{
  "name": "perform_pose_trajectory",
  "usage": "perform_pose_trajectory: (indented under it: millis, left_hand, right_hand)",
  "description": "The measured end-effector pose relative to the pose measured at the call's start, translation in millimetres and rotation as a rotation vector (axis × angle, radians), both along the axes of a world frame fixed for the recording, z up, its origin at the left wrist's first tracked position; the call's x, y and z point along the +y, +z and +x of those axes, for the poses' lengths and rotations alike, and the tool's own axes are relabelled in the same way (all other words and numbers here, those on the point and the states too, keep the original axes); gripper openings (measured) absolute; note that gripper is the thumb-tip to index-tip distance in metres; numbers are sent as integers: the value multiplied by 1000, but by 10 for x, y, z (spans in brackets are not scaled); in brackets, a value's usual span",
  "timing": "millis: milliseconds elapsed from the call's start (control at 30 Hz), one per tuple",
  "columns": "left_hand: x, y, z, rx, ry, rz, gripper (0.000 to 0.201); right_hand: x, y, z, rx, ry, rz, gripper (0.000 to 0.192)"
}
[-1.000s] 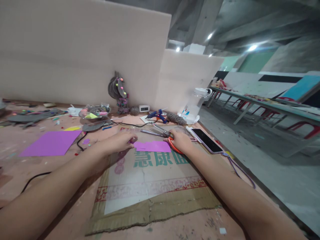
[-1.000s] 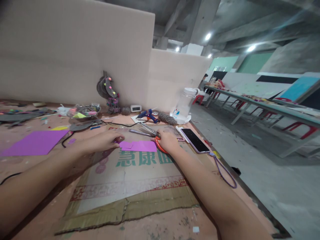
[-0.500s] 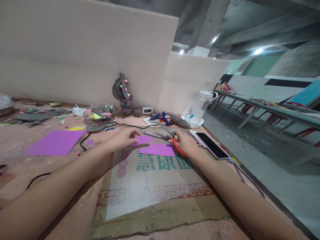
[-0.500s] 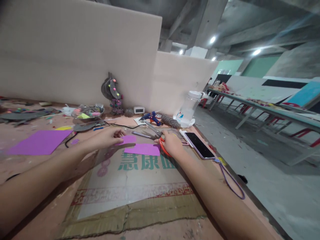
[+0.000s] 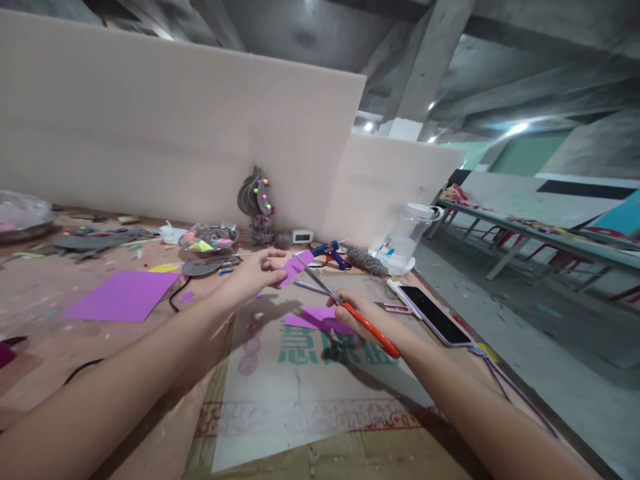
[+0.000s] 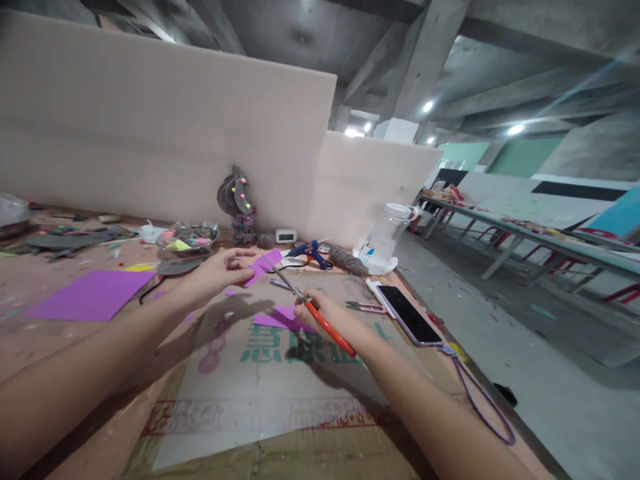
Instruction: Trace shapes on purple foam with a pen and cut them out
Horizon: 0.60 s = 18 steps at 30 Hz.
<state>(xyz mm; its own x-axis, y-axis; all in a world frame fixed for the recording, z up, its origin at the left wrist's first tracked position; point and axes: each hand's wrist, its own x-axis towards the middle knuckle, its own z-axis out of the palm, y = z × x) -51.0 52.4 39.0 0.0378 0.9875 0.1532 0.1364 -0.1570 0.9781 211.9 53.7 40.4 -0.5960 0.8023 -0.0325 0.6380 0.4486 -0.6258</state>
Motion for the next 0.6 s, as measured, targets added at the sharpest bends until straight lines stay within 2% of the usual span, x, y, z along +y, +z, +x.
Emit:
perform_pose_trajectory:
  millis: [233,400,600]
  left_hand:
    - [-109,91,126,-19,-13,-16,54]
    - [-117,85,140,-35,-14,-23,58]
    - [-96,83,143,-53,-26,-34,58]
  right_hand:
    - [-17,21,-26,28,31,-16,32]
    - [-72,95,-22,41,46,-52,32]
    - [-58,75,-29,24,35,-51,32]
